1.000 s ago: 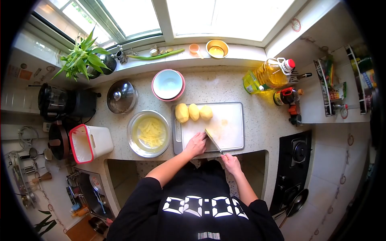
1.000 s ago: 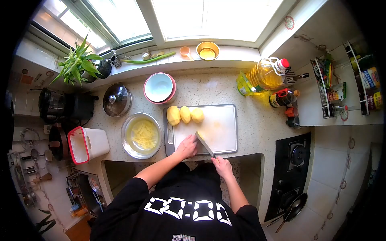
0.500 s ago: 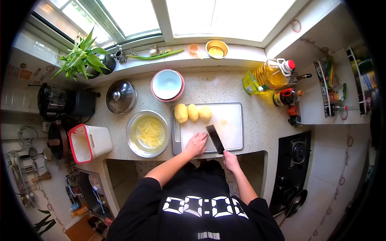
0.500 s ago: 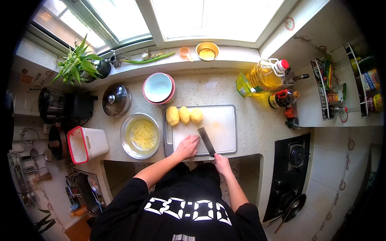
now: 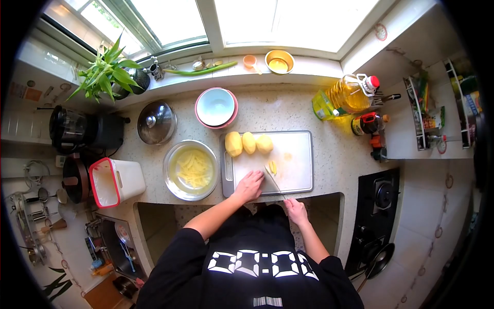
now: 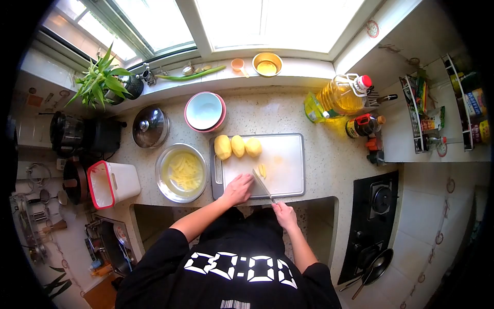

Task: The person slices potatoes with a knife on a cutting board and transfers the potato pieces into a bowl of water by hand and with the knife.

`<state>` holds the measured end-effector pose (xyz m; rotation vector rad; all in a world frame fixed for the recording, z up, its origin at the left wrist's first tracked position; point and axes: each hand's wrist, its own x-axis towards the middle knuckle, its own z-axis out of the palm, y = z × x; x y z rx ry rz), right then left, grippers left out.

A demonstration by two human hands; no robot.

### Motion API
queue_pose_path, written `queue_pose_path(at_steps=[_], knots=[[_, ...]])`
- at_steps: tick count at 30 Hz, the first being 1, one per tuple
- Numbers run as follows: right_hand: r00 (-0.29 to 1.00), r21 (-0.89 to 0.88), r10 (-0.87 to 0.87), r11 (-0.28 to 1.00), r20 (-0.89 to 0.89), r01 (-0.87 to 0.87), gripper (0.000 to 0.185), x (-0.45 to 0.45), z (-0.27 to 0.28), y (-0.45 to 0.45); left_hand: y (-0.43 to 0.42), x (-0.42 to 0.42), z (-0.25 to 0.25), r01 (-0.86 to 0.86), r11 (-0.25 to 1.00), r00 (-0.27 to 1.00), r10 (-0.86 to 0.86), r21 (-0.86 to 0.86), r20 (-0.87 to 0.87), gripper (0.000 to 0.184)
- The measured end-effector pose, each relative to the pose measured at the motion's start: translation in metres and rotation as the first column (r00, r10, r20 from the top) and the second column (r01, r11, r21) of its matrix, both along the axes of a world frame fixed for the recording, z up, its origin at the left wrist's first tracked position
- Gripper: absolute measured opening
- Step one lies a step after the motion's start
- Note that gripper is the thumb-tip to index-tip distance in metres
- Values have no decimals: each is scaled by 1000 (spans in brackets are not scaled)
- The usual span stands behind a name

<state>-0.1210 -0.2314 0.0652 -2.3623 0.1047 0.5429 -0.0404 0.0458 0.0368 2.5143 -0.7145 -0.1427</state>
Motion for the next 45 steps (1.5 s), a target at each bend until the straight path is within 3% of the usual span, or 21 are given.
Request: queue_pose_path(at_steps=[3, 7, 8, 12, 15, 16, 19, 20, 24, 33, 39, 40, 43, 45], knots=[[990, -195, 123, 975, 70, -107, 50, 11, 38, 12, 5, -4, 5, -142, 983, 990, 143, -113, -1, 55], [949, -255, 189, 959, 251, -123, 51, 19, 64, 27, 18, -9, 35, -301, 921, 953, 294, -246, -65, 43], [936, -263, 202, 957, 290, -125, 51, 22, 67, 30, 20, -11, 45, -340, 907, 940, 324, -249, -103, 29], [889, -294, 264, 943, 374, -156, 51, 36, 80, 48, 41, -32, 62, -405, 865, 914, 382, -296, -136, 9], [864, -298, 320, 931, 389, -210, 52, 50, 86, 71, 64, -46, 99, -424, 849, 901, 430, -314, -53, 9], [848, -304, 355, 921, 395, -244, 52, 55, 87, 80, 75, -50, 111, -419, 867, 907, 411, -270, -86, 17], [785, -306, 466, 880, 407, -364, 52, 69, 88, 114, 89, -49, 139, -457, 824, 859, 506, -335, 72, 31], [762, -298, 501, 863, 411, -408, 52, 72, 88, 126, 99, -57, 132, -473, 834, 872, 489, -283, -15, 48], [660, -269, 584, 809, 472, -523, 52, 84, 86, 169, 128, -70, 129, -541, 828, 837, 548, -151, 6, 55], [503, -365, 758, 646, 415, -671, 55, 82, 81, 216, 171, -82, 102, -688, 726, 726, 688, -14, 20, 57], [525, -315, 765, 636, 372, -704, 53, 71, 83, 213, 200, -71, 60, -808, 585, 588, 807, -63, -57, 60], [537, -311, 761, 643, 364, -700, 54, 70, 84, 209, 206, -67, 70, -811, 585, 585, 811, -31, 13, 57], [634, -261, 694, 718, 341, -645, 54, 64, 81, 187, 210, -51, 92, -863, 477, 478, 877, -168, 38, 55], [749, -195, 617, 787, 242, -585, 49, 60, 78, 164, 200, -40, 106, -841, 480, 474, 876, -252, 87, 50]])
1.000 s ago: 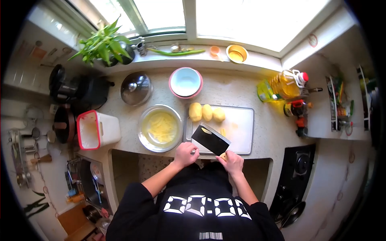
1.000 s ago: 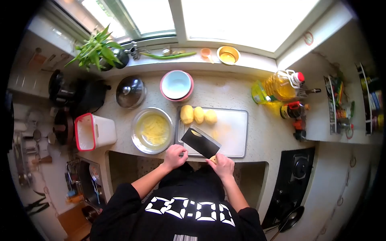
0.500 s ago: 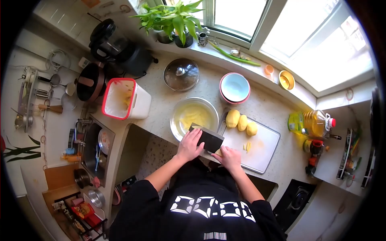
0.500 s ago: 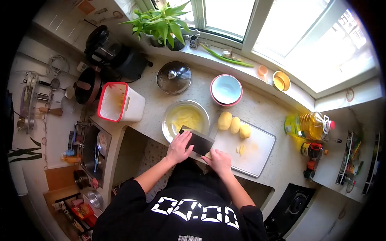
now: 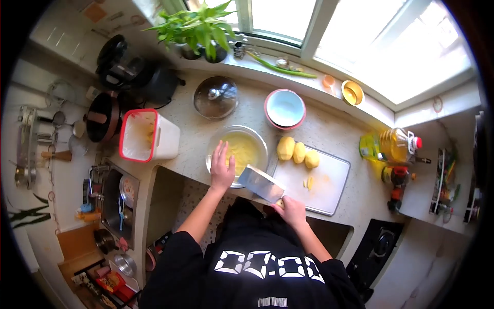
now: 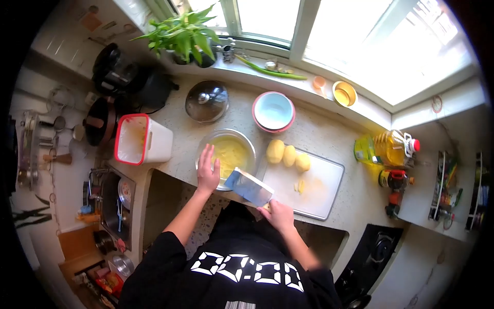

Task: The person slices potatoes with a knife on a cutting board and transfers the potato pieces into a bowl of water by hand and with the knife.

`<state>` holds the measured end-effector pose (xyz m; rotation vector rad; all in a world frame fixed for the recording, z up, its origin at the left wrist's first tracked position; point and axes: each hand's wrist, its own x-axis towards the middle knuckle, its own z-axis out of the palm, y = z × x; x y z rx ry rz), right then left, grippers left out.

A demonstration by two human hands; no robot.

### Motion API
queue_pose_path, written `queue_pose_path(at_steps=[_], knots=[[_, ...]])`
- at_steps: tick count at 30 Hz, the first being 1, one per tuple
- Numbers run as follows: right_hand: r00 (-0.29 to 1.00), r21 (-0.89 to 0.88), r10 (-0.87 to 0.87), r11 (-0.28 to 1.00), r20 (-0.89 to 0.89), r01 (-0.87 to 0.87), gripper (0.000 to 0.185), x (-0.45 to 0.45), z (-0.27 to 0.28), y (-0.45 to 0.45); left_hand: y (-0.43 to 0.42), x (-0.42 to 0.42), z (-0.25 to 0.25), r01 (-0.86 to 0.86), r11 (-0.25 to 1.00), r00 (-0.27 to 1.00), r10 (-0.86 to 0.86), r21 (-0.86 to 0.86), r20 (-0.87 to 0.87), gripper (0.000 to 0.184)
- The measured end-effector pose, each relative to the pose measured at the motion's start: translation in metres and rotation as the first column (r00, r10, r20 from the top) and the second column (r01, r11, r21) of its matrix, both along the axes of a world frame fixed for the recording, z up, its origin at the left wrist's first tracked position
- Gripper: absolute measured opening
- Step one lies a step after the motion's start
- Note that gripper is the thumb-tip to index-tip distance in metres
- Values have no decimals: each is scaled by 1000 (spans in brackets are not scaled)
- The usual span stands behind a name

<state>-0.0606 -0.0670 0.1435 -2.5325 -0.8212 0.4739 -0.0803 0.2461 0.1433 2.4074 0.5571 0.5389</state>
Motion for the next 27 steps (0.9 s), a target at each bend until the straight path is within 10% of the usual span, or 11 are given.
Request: queue_pose_path(at_steps=[4, 6, 12, 27], knots=[[940, 171, -299, 930, -165, 326, 41, -19, -36, -68, -46, 25, 24, 127, 982, 984, -108, -137, 141, 42], [635, 203, -425, 706, -645, 679, 55, -31, -36, -97, -78, 32, 23, 222, 939, 973, -195, -261, 126, 38], [195, 108, -527, 193, -827, 975, 66, -49, -53, -153, -178, 55, -36, 238, 787, 866, -437, -569, -243, 35], [187, 139, -595, 127, -782, 982, 52, -73, -75, -211, -308, 84, -125, 331, 917, 869, -389, -225, -307, 49]])
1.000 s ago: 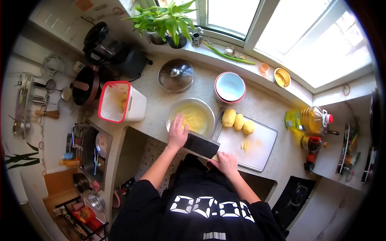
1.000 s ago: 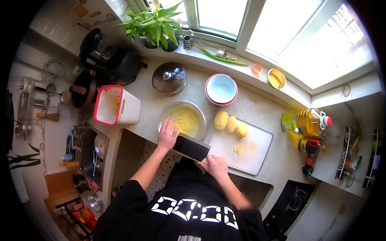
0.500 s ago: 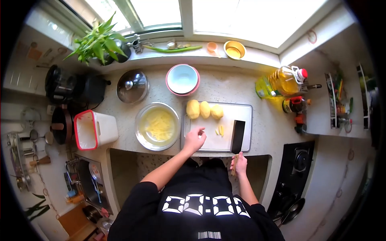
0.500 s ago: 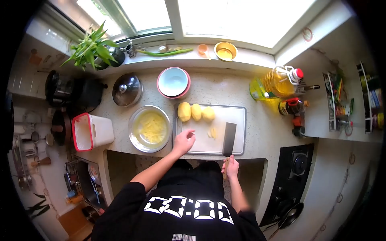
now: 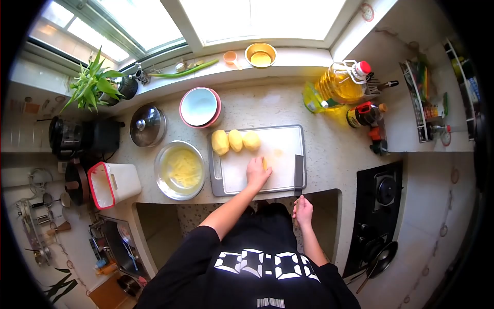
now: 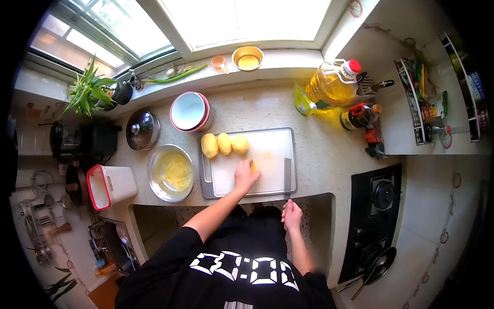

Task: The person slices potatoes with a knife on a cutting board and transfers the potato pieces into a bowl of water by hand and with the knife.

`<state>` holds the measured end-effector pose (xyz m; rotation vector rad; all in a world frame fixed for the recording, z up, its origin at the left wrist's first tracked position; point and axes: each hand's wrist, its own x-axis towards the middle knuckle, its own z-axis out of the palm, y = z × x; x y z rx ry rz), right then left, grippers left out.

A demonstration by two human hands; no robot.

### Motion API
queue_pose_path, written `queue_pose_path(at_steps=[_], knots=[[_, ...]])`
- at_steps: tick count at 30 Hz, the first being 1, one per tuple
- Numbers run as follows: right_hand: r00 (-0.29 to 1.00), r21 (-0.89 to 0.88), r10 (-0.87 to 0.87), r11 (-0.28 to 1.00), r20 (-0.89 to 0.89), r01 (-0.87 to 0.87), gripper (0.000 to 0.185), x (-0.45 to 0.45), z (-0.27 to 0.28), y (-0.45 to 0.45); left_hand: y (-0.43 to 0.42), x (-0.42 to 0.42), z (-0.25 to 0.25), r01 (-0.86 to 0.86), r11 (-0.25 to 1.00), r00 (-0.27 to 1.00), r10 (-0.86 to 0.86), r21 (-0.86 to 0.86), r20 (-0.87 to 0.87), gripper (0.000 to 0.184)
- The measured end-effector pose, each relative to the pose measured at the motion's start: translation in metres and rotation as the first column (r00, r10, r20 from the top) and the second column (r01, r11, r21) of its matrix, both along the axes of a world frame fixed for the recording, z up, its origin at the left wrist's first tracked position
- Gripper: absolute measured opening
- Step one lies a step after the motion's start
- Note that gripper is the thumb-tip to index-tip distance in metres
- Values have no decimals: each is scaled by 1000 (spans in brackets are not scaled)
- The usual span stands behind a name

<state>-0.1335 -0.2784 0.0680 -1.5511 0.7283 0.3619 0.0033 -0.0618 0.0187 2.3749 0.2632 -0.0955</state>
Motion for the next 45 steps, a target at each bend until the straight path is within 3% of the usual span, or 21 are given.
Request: queue_pose_path(at_steps=[14, 23, 26, 29, 32, 37, 41, 45], knots=[[982, -43, 177, 984, 71, -175, 49, 24, 3, -33, -4, 13, -4, 144, 982, 986, -133, 122, -97, 36], [964, -51, 260, 965, 61, -257, 50, 49, 4, -34, 12, 1, 1, 71, 985, 996, -79, 157, 46, 24], [958, -50, 279, 960, 65, -276, 50, 54, 8, -32, 20, -1, 3, 40, 991, 999, -43, 124, 14, 17], [953, -49, 300, 953, 44, -298, 50, 60, 6, -29, 34, -1, 16, -47, 999, 995, 48, 5, -89, 11], [946, -31, 323, 946, 26, -322, 48, 66, 6, -22, 62, -3, 50, -282, 938, 938, 225, -202, -263, 12], [902, -38, 425, 905, 71, -423, 52, 80, 2, 1, 140, -22, 89, -461, 820, 887, 439, -339, -146, 12], [904, -27, 405, 914, 137, -405, 54, 90, 1, 27, 218, -48, 83, -625, 745, 775, 628, -233, -69, 19], [907, -3, 387, 920, 167, -392, 53, 103, 2, 46, 272, -69, 76, -654, 757, 757, 653, -7, -32, 21]])
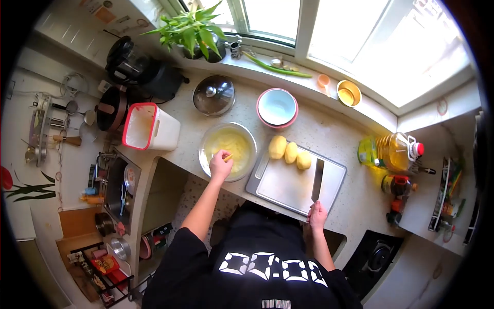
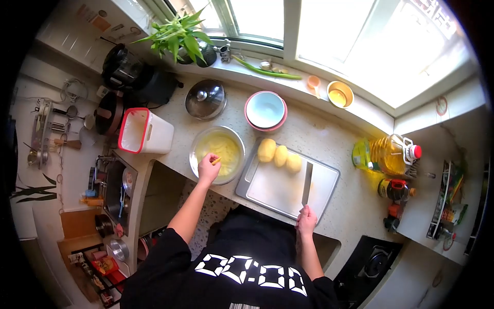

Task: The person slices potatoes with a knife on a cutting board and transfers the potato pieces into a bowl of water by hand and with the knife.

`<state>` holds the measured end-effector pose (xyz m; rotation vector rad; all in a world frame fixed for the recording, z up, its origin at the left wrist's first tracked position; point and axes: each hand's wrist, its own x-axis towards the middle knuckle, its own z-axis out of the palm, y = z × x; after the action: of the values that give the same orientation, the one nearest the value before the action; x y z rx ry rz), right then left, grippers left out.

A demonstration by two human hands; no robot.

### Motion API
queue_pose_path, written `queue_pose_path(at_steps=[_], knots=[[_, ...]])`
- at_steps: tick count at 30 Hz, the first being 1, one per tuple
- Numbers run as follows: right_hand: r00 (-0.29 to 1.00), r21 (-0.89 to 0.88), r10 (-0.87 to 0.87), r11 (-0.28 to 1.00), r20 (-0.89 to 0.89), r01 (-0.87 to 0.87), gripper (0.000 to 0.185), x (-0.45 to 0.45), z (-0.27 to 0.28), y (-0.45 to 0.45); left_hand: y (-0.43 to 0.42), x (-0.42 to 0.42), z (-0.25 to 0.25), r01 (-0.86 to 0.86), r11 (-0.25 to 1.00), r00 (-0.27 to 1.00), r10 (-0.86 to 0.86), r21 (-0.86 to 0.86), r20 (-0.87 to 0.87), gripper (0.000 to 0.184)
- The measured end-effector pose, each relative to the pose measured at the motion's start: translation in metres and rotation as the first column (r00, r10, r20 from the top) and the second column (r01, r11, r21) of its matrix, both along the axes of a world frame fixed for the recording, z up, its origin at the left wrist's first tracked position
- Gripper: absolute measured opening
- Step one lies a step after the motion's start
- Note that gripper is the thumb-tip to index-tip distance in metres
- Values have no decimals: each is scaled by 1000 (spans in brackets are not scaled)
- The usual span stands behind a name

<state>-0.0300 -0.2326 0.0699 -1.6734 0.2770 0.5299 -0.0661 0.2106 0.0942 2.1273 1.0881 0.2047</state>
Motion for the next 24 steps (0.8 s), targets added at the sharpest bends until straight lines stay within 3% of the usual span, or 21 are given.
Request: queue_pose_path(at_steps=[4, 5, 8, 11, 14, 17, 21, 24], knots=[[999, 29, -37, 999, 19, 36, 52, 8, 1, 14, 21, -13, -19, 29, 997, 1000, -29, 75, 7, 30], [999, 23, -38, 999, 25, 38, 51, 8, 2, 16, 23, -15, -22, 23, 1000, 999, -24, -21, -44, 36], [997, -5, -67, 998, 27, 67, 51, 6, 4, 19, 18, -15, -21, 132, 947, 989, -146, 294, 27, 39], [995, -31, -101, 994, 28, 102, 51, -1, 6, 22, 7, -4, -7, 178, 938, 975, -209, 296, 73, 42], [988, -34, -151, 988, 19, 151, 51, -8, 10, 26, -22, 24, 23, 315, 913, 899, -375, 260, 227, 43], [980, -34, -197, 980, 0, 197, 51, -18, 8, 27, -58, 58, 41, 463, 886, 836, -444, 22, 323, 47], [971, -85, -237, 967, 22, 238, 52, -37, 14, 24, -94, 97, 16, 559, 829, 801, -548, 27, 239, 61], [971, -152, -237, 959, 29, 239, 51, -50, 20, 15, -113, 117, -10, 546, 784, 786, -602, 295, 144, 63]])
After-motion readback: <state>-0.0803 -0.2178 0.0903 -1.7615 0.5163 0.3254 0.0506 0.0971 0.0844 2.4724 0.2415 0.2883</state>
